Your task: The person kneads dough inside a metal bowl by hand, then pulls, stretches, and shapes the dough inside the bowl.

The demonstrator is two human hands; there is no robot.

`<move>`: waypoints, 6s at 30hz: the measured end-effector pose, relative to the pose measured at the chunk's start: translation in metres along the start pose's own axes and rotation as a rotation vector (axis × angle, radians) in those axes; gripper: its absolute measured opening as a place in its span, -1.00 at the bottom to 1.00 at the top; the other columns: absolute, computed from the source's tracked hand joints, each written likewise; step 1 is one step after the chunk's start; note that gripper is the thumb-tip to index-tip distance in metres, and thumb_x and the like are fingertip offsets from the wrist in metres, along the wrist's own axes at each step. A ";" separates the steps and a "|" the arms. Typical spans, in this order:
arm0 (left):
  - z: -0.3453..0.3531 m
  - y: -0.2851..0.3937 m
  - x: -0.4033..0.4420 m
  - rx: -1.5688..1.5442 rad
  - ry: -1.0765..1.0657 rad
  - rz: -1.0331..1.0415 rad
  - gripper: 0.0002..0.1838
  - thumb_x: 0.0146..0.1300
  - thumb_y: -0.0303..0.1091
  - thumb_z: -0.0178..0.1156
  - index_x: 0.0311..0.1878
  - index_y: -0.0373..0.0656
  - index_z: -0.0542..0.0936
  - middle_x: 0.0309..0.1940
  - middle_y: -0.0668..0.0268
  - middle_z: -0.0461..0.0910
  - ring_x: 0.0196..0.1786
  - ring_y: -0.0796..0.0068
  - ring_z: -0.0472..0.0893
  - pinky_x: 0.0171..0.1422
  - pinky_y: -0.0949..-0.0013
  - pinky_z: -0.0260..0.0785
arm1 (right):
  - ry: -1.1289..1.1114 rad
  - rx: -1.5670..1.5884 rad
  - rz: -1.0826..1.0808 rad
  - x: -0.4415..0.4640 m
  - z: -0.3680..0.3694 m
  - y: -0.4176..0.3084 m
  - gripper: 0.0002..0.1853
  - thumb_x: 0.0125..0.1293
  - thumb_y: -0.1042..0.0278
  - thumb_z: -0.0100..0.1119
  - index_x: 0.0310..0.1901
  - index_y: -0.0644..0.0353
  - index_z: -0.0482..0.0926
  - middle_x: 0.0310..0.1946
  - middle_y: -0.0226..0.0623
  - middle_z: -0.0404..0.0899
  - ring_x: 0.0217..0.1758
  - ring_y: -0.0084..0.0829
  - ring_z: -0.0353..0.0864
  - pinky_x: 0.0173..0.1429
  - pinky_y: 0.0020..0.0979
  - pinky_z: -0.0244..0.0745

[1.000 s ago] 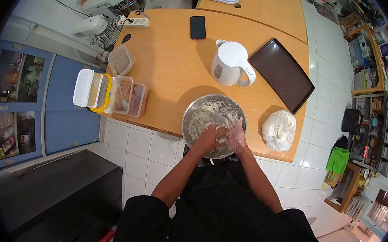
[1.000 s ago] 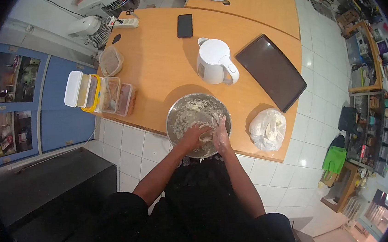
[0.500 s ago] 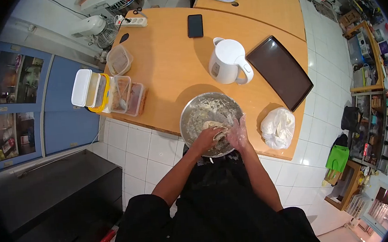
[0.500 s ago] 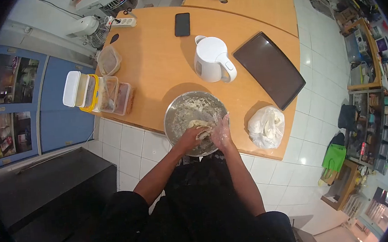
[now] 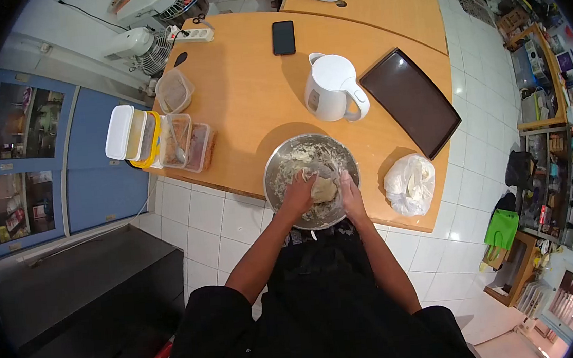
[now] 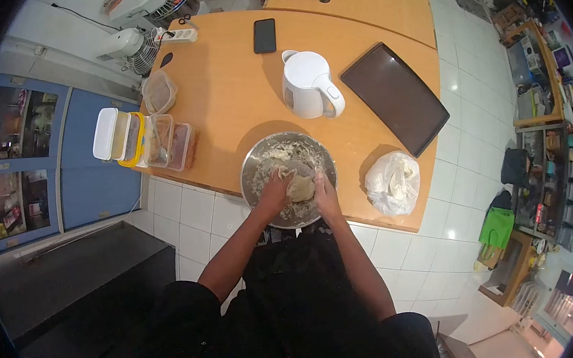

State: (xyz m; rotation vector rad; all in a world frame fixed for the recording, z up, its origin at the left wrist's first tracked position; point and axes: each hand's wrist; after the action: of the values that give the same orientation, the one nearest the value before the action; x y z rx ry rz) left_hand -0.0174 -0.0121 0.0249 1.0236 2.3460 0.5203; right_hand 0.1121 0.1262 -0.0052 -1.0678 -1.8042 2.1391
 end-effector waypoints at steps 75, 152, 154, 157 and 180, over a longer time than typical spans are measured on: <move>0.005 0.017 0.009 0.234 0.024 0.062 -0.39 -0.10 -0.20 0.43 0.11 -0.01 0.51 0.08 0.05 0.52 0.10 0.08 0.56 0.15 -0.16 0.35 | 0.583 -0.497 -0.095 -0.049 0.025 -0.017 -0.42 0.21 0.67 -0.07 0.31 0.27 0.20 0.01 0.13 0.23 0.03 0.22 0.41 0.09 0.03 0.37; 0.008 0.005 -0.003 0.095 -0.305 0.140 -0.30 -0.19 -0.37 0.44 0.16 -0.12 0.50 0.21 -0.13 0.35 0.23 -0.17 0.42 0.30 0.00 0.34 | 0.685 -0.592 -0.084 -0.031 0.029 -0.003 -0.44 0.23 0.59 0.03 0.30 0.15 0.29 0.01 0.14 0.39 -0.11 0.22 0.54 -0.03 0.04 0.47; 0.003 0.006 -0.008 -0.078 -0.157 0.156 -0.36 -0.17 -0.39 0.42 0.12 -0.16 0.54 0.17 -0.11 0.40 0.22 -0.15 0.43 0.29 0.02 0.34 | 0.685 -0.554 -0.028 -0.035 0.023 -0.026 -0.45 0.21 0.66 -0.03 0.28 0.23 0.31 0.00 0.15 0.40 -0.03 0.19 0.51 0.02 0.00 0.46; 0.003 -0.001 -0.007 -0.305 -0.016 0.070 -0.40 -0.12 -0.41 0.39 0.10 -0.20 0.55 0.11 -0.09 0.46 0.21 -0.13 0.44 0.27 0.02 0.33 | 0.675 -0.523 -0.008 -0.038 0.014 -0.036 -0.45 0.20 0.70 -0.05 0.27 0.27 0.32 0.00 0.14 0.40 0.00 0.18 0.50 0.05 -0.02 0.46; 0.065 0.024 0.016 0.261 0.243 0.032 -0.57 0.12 -0.13 0.25 -0.02 -0.20 0.50 0.11 -0.10 0.46 0.16 -0.09 0.46 0.16 -0.16 0.29 | 0.616 -0.608 -0.089 -0.033 0.016 -0.017 -0.42 0.19 0.61 0.04 0.29 0.15 0.29 -0.03 0.10 0.41 -0.12 0.21 0.55 -0.08 0.06 0.48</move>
State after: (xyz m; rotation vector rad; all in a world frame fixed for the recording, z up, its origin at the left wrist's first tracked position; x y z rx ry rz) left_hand 0.0258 0.0241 -0.0188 1.1719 2.6700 0.3737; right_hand 0.1209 0.1000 0.0239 -1.5062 -2.1238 1.0206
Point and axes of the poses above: each hand's wrist, its own x-axis towards the middle knuckle, its own z-axis out of the palm, y = z × x
